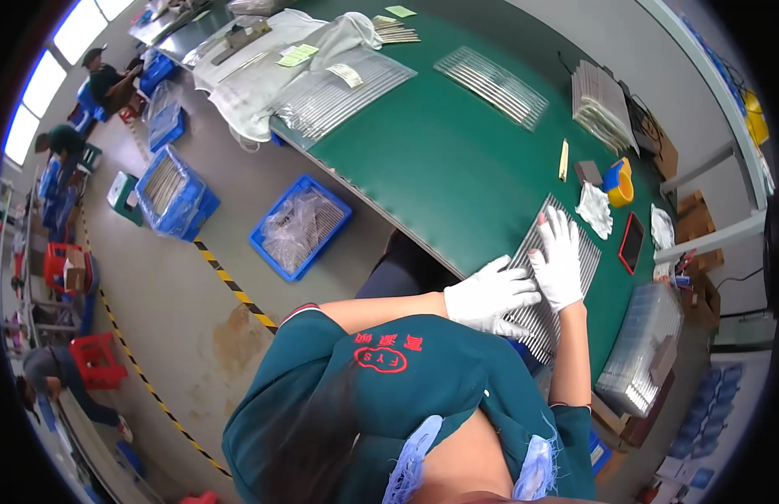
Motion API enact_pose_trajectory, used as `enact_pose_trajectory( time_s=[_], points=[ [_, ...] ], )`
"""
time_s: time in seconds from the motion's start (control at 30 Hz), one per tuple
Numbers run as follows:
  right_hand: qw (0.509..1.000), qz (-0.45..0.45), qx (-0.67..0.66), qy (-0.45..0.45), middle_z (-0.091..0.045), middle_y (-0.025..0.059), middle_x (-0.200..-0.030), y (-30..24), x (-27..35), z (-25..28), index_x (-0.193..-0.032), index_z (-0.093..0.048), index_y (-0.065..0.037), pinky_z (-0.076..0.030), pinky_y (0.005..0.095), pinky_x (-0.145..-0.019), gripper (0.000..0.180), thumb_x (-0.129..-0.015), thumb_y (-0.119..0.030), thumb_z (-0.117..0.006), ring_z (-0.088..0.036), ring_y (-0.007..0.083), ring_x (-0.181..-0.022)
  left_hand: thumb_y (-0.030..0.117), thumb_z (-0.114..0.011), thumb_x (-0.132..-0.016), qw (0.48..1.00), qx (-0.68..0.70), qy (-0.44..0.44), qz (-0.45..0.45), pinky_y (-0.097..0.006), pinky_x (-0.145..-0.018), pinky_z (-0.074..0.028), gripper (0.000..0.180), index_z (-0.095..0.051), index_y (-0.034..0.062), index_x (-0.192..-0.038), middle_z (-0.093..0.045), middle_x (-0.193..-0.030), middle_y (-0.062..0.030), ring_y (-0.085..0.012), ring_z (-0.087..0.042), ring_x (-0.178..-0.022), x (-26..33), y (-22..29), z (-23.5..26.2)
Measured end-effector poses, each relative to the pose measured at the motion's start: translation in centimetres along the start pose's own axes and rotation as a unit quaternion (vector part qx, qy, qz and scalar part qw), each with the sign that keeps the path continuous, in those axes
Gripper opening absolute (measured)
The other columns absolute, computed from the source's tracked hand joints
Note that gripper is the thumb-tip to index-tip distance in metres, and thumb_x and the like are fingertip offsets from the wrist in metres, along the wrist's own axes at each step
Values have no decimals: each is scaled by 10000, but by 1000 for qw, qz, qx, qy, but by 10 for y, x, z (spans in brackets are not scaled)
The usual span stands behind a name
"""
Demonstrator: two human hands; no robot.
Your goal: Sorting and aligning thin metal rods on a manufacturing workbench.
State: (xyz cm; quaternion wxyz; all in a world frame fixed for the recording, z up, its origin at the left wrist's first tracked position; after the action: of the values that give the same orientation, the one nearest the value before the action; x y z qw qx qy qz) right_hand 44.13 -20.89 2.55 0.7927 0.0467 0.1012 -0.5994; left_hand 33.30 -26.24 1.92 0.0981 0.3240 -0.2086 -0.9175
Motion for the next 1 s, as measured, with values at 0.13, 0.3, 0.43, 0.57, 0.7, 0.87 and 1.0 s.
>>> enact_pose_trajectory(
  time_s=[0.13,0.3,0.43,0.57,0.7,0.87,1.0],
  points=[
    [998,59,16,-6,-371,181,-1406,-30,-51,-27,-1354,-398,-70,-191,493,-1101,604,-848,-370,-537,-321,355,-1312,241,-623,-850,968,-43,204,141,-411,-945,-423,293,-589,83,-1095,-593,-1093,-116,-308,-548,-1068,59,-50,111],
    [994,104,-3,-46,-376,163,-1405,-68,-84,-55,-1345,-403,-68,-202,481,-1095,589,-863,-385,-522,-317,334,-1312,142,-511,-927,785,-178,462,373,-350,-836,-477,194,-631,29,-1030,-636,-966,-142,-276,-609,-897,195,-134,250],
    [989,134,24,-64,-381,161,-1402,-98,-93,-67,-1321,-446,-87,-189,478,-1098,558,-870,-410,-505,-308,326,-1317,152,-544,-881,777,-439,332,304,-393,-837,-481,202,-637,57,-1033,-650,-951,-138,-305,-613,-903,225,-192,291],
    [989,125,17,-79,-367,161,-1417,-94,-93,-73,-1341,-439,-100,-154,474,-1115,570,-876,-427,-489,-285,322,-1340,268,-491,-888,808,-437,140,369,-411,-843,-459,283,-608,33,-995,-625,-989,-171,-322,-578,-951,196,-274,294],
    [989,125,18,-78,-371,163,-1416,-96,-91,-72,-1341,-440,-102,-152,476,-1115,570,-875,-426,-492,-296,328,-1335,487,-505,-856,753,-440,117,474,-433,-898,-442,516,-628,14,-1021,-618,-1050,-205,-341,-583,-1003,186,-311,308],
    [990,123,16,-69,-375,163,-1413,-95,-91,-71,-1337,-448,-105,-154,478,-1115,569,-875,-434,-490,-299,332,-1333,653,-543,-747,690,-342,96,630,-417,-837,-498,715,-677,-4,-993,-661,-970,-210,-336,-635,-948,173,-305,322],
    [989,127,11,-71,-382,171,-1402,-99,-92,-69,-1333,-449,-95,-168,478,-1111,565,-880,-432,-477,-302,339,-1325,605,-551,-768,696,-430,135,559,-410,-808,-496,616,-691,22,-909,-655,-924,-192,-341,-629,-899,178,-309,313]
  ],
)
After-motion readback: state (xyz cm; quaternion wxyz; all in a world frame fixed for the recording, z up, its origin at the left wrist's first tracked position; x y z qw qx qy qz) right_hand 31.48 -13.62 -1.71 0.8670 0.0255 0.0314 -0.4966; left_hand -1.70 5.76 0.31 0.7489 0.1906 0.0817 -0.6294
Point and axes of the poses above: each hand's wrist, its own x-axis away from the middle knuckle, its own z-axis out of the back of the hand, y = z × x, the point moved 8 cm from there along -x, towards the middle knuckle
